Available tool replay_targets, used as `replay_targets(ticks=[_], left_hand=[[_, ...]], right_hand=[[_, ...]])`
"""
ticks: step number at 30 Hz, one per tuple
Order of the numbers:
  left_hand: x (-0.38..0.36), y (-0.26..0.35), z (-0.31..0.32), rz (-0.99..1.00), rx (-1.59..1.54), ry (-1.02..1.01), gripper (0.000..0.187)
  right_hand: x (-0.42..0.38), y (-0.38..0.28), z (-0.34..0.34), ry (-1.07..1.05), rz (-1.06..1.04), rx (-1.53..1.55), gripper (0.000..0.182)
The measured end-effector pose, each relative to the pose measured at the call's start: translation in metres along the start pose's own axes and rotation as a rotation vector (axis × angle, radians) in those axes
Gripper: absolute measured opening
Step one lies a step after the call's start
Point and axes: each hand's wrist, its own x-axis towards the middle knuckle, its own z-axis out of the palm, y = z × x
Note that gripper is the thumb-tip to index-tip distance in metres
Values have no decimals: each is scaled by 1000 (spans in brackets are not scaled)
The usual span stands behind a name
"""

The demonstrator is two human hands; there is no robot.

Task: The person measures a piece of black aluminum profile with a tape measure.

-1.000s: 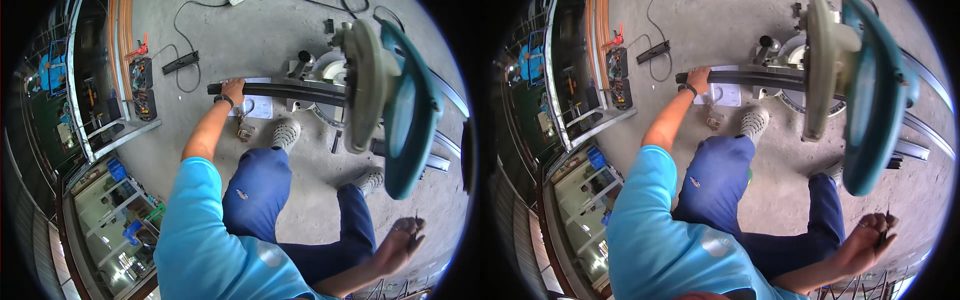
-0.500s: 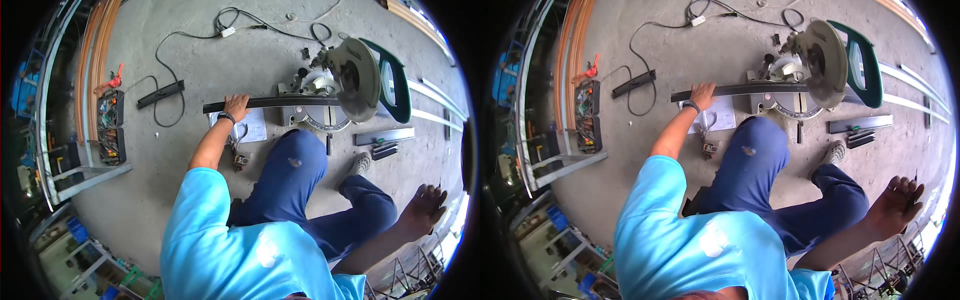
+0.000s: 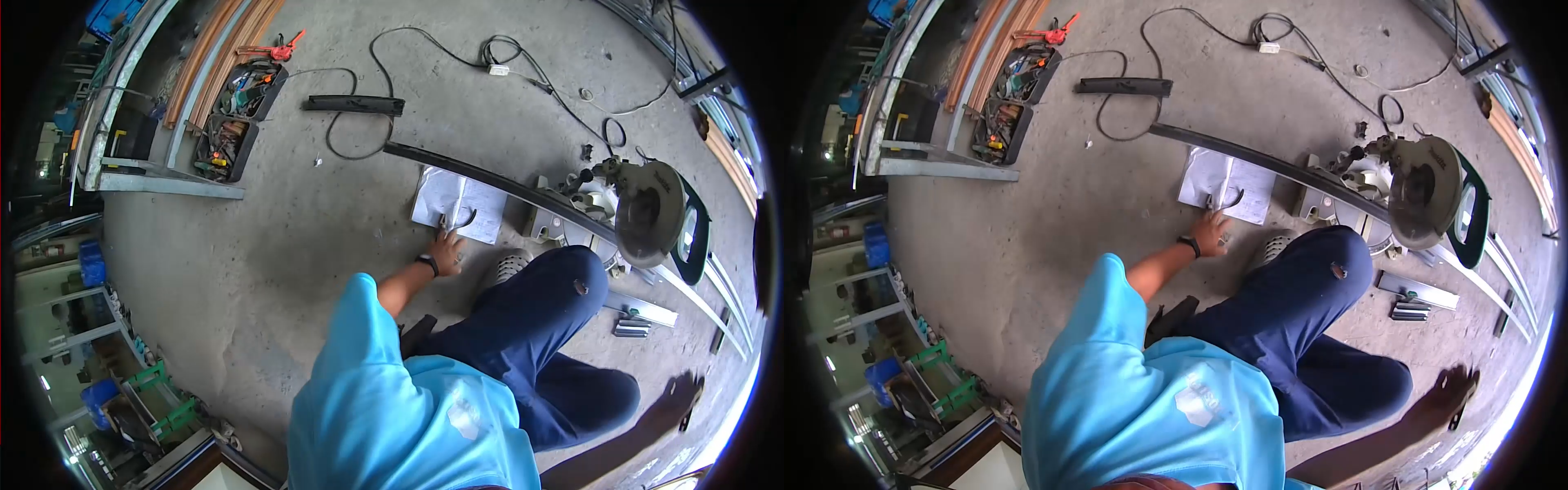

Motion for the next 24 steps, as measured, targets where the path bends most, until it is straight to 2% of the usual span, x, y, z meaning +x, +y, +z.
replay_targets(ticks=[2, 5, 6, 8, 10, 12, 14, 16, 18, 20, 22, 23, 24], left_hand=[[-11, 11, 18, -91, 63, -189, 82], [10, 0, 38, -141, 36, -199, 77], [12, 0, 41, -145, 26, -228, 77], [26, -5, 42, -227, -161, -121, 66], [18, 14, -30, -267, -631, 57, 62], [37, 25, -71, -236, -974, 169, 57], [37, 71, -160, -106, -1328, 183, 52], [24, 132, -253, 102, -1464, 234, 49], [25, 180, -306, 415, -1510, 192, 45], [-2, 241, -359, 708, -1377, 130, 54], [-6, 289, -375, 936, -1305, -5, 65], [-7, 307, -380, 990, -1010, 197, 70], [-9, 324, -381, 1026, -710, 393, 75]], right_hand=[[2, 20, 4, -232, -12, -137, 52], [-26, 18, 35, -544, -49, -352, 47], [-35, 13, 45, -689, -64, -306, 47], [-44, 16, 60, -732, 14, -228, 44], [-43, 22, 71, -774, 61, -126, 43], [-51, 22, 94, -748, 94, 53, 51], [-62, 9, 120, -837, 56, 60, 54], [-68, 6, 147, -897, 10, 183, 57], [-71, 3, 171, -956, -62, 311, 64], [-79, -5, 196, -911, -100, 540, 68], [-80, -17, 199, -924, -157, 723, 69], [-62, -7, 188, -941, -38, 738, 58], [-55, -9, 178, -835, 11, 830, 44]])
